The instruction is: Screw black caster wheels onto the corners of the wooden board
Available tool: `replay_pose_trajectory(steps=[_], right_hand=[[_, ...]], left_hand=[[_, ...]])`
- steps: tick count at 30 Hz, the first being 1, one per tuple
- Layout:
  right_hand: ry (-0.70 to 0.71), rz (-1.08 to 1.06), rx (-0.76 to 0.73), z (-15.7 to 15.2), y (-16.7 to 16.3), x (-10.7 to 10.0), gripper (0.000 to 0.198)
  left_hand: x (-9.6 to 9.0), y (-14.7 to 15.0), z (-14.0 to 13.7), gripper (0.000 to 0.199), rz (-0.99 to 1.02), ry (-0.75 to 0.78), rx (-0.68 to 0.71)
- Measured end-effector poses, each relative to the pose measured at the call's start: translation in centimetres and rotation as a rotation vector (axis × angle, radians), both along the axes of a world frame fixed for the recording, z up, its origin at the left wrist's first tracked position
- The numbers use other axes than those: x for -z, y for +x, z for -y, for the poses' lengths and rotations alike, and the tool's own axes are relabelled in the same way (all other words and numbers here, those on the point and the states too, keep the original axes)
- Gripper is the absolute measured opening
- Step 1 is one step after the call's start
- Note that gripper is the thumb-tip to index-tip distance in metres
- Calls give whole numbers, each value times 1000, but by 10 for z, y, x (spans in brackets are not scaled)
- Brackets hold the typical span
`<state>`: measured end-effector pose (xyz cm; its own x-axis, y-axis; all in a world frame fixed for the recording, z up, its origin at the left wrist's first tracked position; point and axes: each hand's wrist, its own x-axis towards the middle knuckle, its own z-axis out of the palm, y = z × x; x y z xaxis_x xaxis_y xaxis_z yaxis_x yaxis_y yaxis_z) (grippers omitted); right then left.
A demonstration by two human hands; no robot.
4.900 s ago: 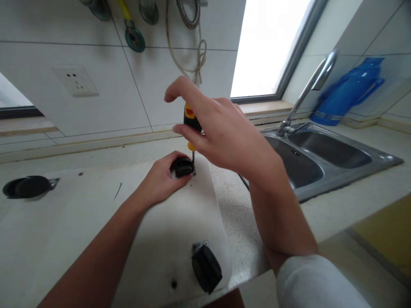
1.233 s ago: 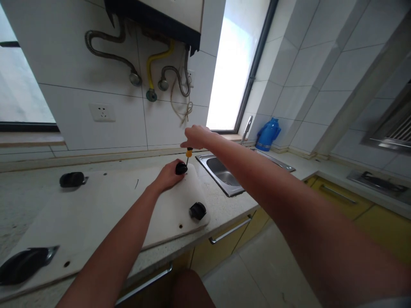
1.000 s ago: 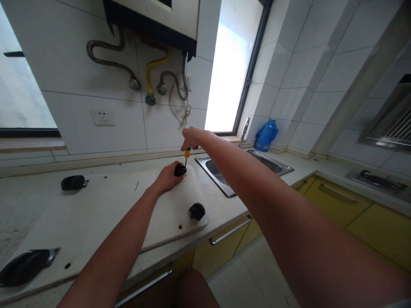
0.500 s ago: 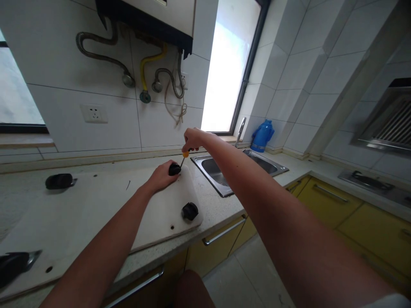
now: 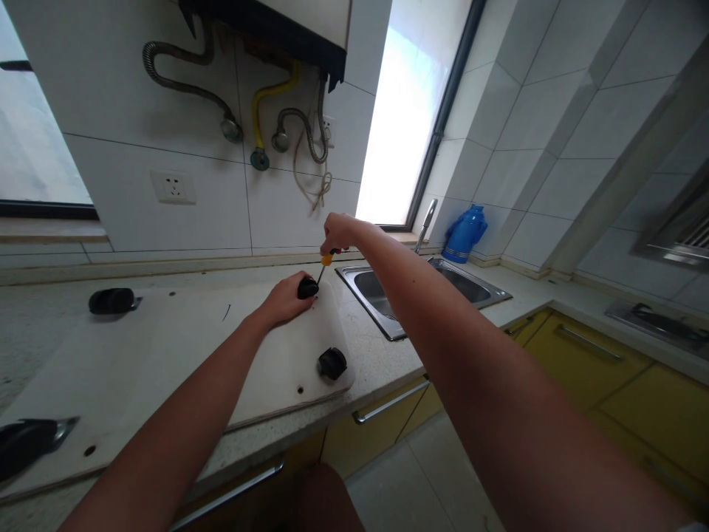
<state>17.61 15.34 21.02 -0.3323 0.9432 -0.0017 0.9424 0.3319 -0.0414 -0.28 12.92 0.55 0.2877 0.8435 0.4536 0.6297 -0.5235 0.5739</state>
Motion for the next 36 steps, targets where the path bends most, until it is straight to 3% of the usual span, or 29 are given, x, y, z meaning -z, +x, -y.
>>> replay_pose_trajectory(steps=[9, 17, 21, 31, 36], right_hand=[[-8, -28, -9, 8, -2, -1, 29], [-120, -23, -44, 6, -5, -9, 52], [-75, -39, -31, 10, -5, -8, 68], [-24, 16, 71, 19, -18, -11, 34], [40, 41, 51, 20, -33, -7, 40]], left_hand=[[-2, 1, 1, 43, -15, 23, 6], [0, 0, 0, 44, -19, 23, 5], [3, 0, -1, 45, -4, 21, 2], [1, 0, 1, 45, 12, 8, -14], [1, 1, 2, 56, 27, -8, -44]])
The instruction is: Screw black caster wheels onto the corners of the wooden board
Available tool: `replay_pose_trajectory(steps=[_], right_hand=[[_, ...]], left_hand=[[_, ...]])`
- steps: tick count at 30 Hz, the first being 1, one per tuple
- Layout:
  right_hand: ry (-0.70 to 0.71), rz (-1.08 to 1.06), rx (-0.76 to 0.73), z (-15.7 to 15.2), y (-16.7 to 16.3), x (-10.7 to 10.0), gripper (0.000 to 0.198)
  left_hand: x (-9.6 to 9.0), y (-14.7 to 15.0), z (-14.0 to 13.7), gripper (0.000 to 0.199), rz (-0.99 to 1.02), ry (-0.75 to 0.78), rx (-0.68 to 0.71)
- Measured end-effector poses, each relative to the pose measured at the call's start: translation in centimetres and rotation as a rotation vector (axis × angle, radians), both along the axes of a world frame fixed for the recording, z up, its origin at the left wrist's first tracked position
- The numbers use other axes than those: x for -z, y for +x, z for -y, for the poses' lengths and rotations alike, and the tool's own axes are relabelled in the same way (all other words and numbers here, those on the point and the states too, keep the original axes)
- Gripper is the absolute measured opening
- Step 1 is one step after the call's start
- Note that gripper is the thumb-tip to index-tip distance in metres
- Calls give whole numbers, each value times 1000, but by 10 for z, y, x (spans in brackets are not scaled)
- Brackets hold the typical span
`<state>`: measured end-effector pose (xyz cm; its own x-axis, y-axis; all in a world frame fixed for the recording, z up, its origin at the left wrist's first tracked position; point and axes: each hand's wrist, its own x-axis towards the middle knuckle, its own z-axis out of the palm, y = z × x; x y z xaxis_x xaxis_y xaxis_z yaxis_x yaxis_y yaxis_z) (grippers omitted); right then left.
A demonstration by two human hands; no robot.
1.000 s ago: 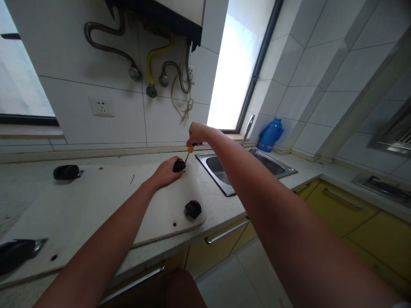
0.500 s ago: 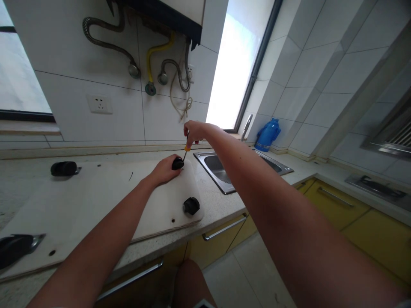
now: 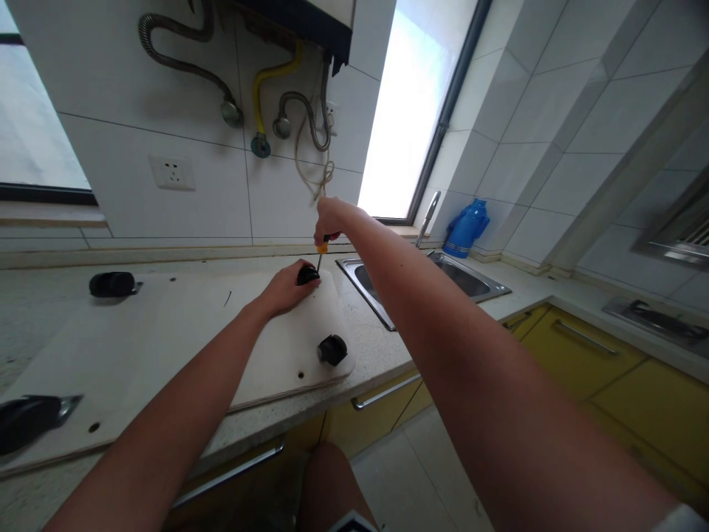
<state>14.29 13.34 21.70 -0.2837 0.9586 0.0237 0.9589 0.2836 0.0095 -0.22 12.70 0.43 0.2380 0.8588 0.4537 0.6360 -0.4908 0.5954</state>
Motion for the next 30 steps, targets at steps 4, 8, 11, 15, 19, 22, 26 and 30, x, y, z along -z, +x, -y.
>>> replay_pose_trajectory(steps=[4, 8, 11, 15, 19, 22, 26, 30], right_hand=[[125, -26, -115, 0, -5, 10, 48], [145, -87, -132, -6, 2, 0, 38], [175, -163, -97, -14, 14, -16, 35], [270, -390, 28, -24, 40, 0, 36], [394, -747, 248, -27, 66, 84, 36], [370, -962, 366, -27, 72, 162, 40], [353, -1170, 483, -28, 70, 231, 32], [364, -1286, 525, -31, 69, 253, 30]], left_hand=[[-1, 0, 2, 56, -22, 7, -25], [-2, 0, 3, 55, -39, 11, -35], [-2, 0, 3, 56, -33, 7, -28], [-1, -1, 3, 54, 11, 13, 12], [1, 1, 3, 52, 49, 22, 45], [1, 1, 3, 50, 55, 34, 51], [1, 0, 3, 45, 48, 78, 50], [-1, 6, 8, 39, 63, 187, 34]])
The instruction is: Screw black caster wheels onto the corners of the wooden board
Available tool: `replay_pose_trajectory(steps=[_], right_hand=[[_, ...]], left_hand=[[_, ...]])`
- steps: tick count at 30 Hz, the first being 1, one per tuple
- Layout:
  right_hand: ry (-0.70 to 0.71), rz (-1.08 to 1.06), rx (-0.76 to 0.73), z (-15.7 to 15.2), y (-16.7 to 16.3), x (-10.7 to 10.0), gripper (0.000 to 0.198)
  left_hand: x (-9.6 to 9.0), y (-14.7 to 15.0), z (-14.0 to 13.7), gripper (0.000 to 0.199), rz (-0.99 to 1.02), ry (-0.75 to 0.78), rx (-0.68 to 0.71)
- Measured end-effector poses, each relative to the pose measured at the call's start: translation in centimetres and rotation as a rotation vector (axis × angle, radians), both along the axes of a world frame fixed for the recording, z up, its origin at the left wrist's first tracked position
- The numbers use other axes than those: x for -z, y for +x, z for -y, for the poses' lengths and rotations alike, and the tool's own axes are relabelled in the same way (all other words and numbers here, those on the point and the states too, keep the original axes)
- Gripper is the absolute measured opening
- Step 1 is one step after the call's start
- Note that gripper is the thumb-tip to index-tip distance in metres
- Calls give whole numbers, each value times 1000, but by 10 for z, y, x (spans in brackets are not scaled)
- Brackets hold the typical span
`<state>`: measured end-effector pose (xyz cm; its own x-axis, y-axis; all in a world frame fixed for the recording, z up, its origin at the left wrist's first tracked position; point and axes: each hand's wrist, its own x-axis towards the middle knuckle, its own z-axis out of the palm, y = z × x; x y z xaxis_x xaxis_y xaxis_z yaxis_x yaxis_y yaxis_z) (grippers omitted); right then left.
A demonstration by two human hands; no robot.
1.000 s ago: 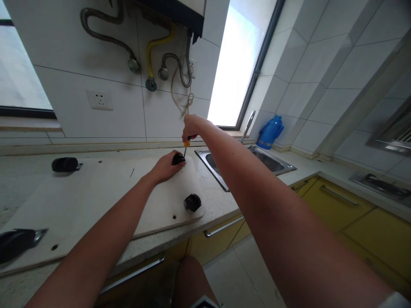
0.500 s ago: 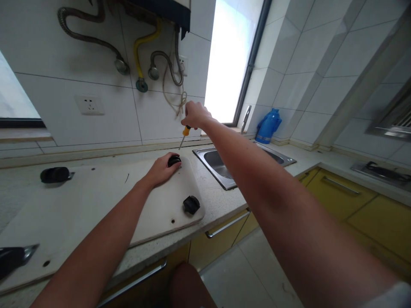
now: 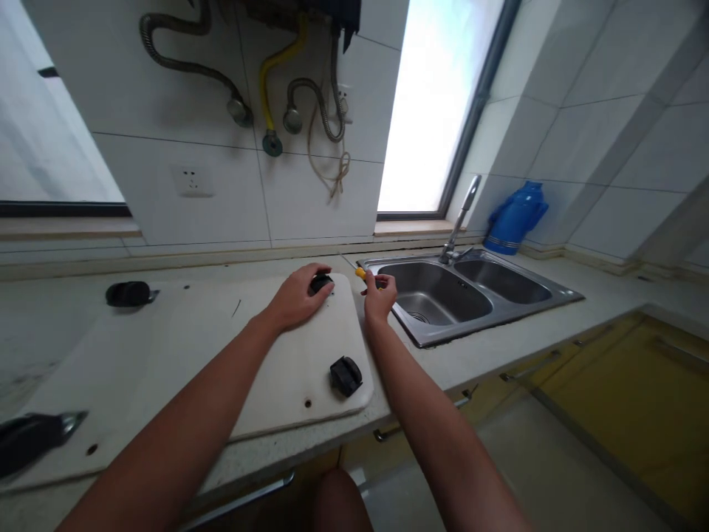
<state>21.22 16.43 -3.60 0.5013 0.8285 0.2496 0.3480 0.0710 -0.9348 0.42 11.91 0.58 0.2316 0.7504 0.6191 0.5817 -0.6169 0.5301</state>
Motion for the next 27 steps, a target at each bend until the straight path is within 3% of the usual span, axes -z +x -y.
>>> replay_pose_trajectory(steps=[5, 8, 11, 13, 15, 17, 20, 24, 27], right_hand=[[44, -54, -20, -4, 3, 6, 33], [63, -92, -21, -12, 1, 9, 34], [88, -119, -28, -14, -4, 10, 33], [104, -127, -26, -12, -6, 9, 31], [118, -129, -16, -8, -8, 7, 29], [131, -124, -5, -6, -8, 5, 28], [149, -114, 2, -5, -7, 5, 28], [161, -114, -13, -5, -5, 8, 32], [163, -115, -26, -5, -5, 9, 34]], left_hand=[[-15, 6, 23, 27, 136, 205, -228], [-41, -26, 46, 31, 134, 260, -332], [-77, -98, 80, 29, 14, 255, -432], [-96, -163, 106, 30, -93, 113, -674], [-103, -229, 135, 30, -181, -171, -1012], [-94, -285, 164, 20, -175, -321, -1181], [-58, -339, 204, 18, -144, -504, -1321], [-11, -373, 226, 27, -102, -641, -1458], [4, -386, 216, 36, -68, -731, -1538]])
